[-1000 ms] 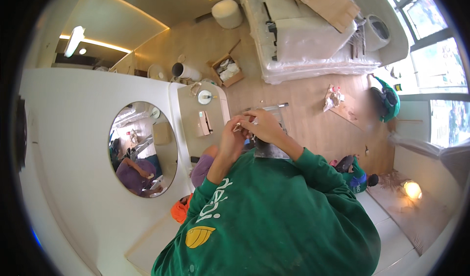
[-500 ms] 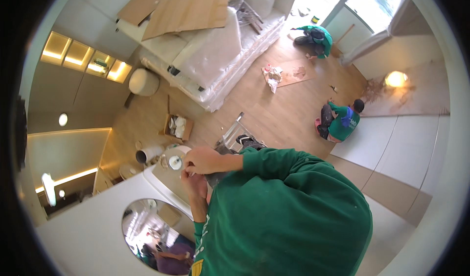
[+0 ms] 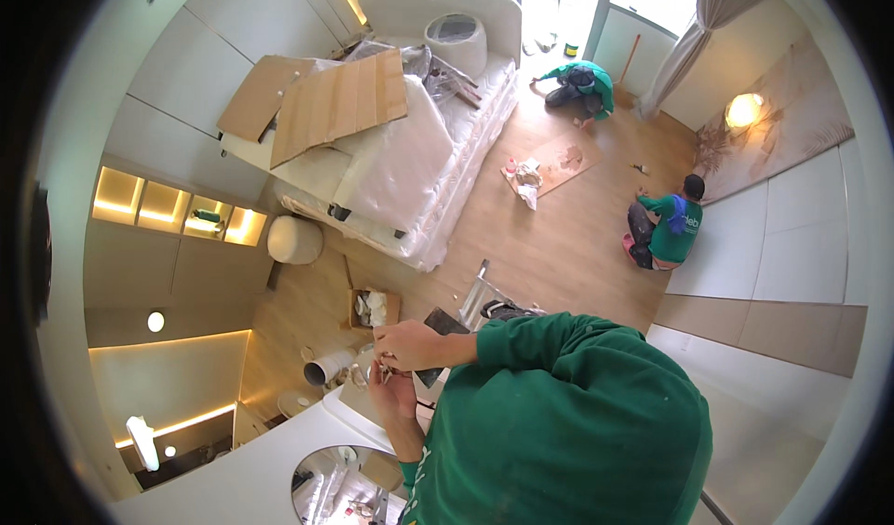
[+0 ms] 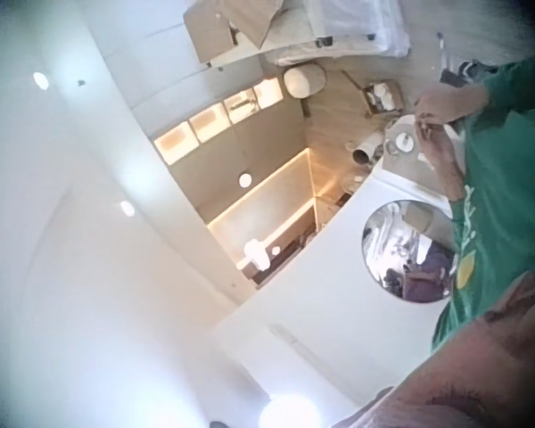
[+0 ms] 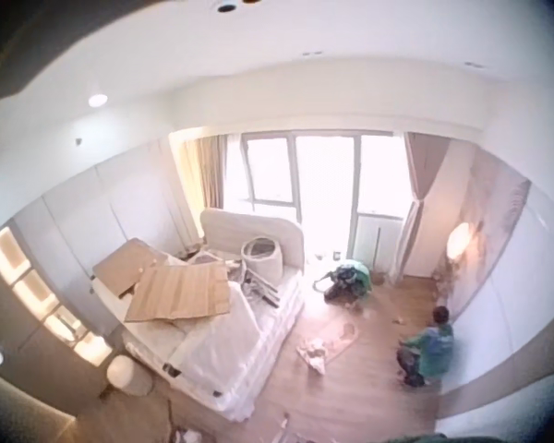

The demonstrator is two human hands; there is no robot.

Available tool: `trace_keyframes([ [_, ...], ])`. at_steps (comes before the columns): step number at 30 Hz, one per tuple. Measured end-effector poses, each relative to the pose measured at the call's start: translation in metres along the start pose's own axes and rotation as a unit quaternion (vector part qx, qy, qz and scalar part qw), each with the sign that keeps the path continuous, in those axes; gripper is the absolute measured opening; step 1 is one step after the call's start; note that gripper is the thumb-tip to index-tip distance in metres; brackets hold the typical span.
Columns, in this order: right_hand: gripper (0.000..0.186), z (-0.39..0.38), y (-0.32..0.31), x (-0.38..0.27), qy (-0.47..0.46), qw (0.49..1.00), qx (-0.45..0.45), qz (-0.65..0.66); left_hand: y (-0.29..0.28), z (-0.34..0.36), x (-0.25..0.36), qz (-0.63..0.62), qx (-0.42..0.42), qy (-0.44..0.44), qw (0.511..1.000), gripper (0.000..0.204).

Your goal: The person installs a circular light fixture into a ceiling opening, connecting wires and using a small rectangular tool to help position the unit.

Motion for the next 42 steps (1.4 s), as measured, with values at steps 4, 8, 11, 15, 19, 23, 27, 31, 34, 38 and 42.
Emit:
trace_keyframes([
  [4, 0.010, -0.001, -0.005, -0.012, -0.048, 0.998, -0.015, -0.022, 0.006, 0.001, 0.001, 0.018, -0.022, -0.006, 1.000, 0.032],
  [8, 0.012, -0.001, 0.000, -0.033, -0.106, 0.992, -0.053, -0.043, 0.011, 0.006, -0.002, -0.025, -0.112, -0.039, 0.993, 0.035],
  [11, 0.012, -0.002, 0.002, -0.036, -0.111, 0.989, -0.087, -0.047, 0.012, 0.005, 0.002, -0.040, -0.132, -0.084, 0.987, 0.037],
  [15, 0.013, -0.009, 0.010, -0.035, -0.166, 0.980, -0.103, -0.018, -0.011, 0.008, 0.018, -0.107, -0.079, -0.048, 0.990, 0.044],
  [19, 0.013, -0.007, 0.002, -0.045, -0.142, 0.985, -0.075, -0.056, -0.004, 0.011, 0.035, -0.098, -0.078, 0.002, 0.992, 0.052],
  [23, 0.011, 0.000, -0.007, -0.047, -0.110, 0.992, -0.029, -0.053, 0.034, 0.001, 0.028, 0.024, -0.156, -0.024, 0.987, 0.064],
  [27, 0.009, 0.003, -0.010, -0.038, -0.088, 0.994, -0.024, -0.052, 0.055, -0.008, 0.022, -0.010, -0.167, -0.052, 0.985, 0.075],
  [31, 0.013, 0.003, -0.009, -0.035, -0.042, 0.997, -0.061, -0.026, 0.056, -0.016, 0.019, -0.016, -0.156, -0.067, 0.985, 0.079],
  [34, 0.015, 0.002, -0.013, -0.035, 0.000, 0.998, -0.056, 0.033, 0.048, -0.014, 0.020, 0.035, -0.142, -0.041, 0.988, 0.079],
  [38, 0.017, 0.002, -0.006, -0.021, -0.003, 0.998, -0.005, 0.067, 0.054, -0.013, 0.019, 0.065, -0.157, -0.048, 0.984, 0.079],
  [42, 0.020, 0.005, -0.023, -0.005, 0.014, 0.987, 0.114, 0.114, 0.069, -0.027, 0.006, 0.142, -0.174, -0.023, 0.974, 0.068],
])
Point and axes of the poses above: each hand's wrist, its own z-axis towards the middle knuckle, its own y-axis out of the palm, x = y × z, the point moved 6 cm from there along z, towards the middle knuckle, and after that the axes turned 6 degrees about -x, right-handed, at the moved point
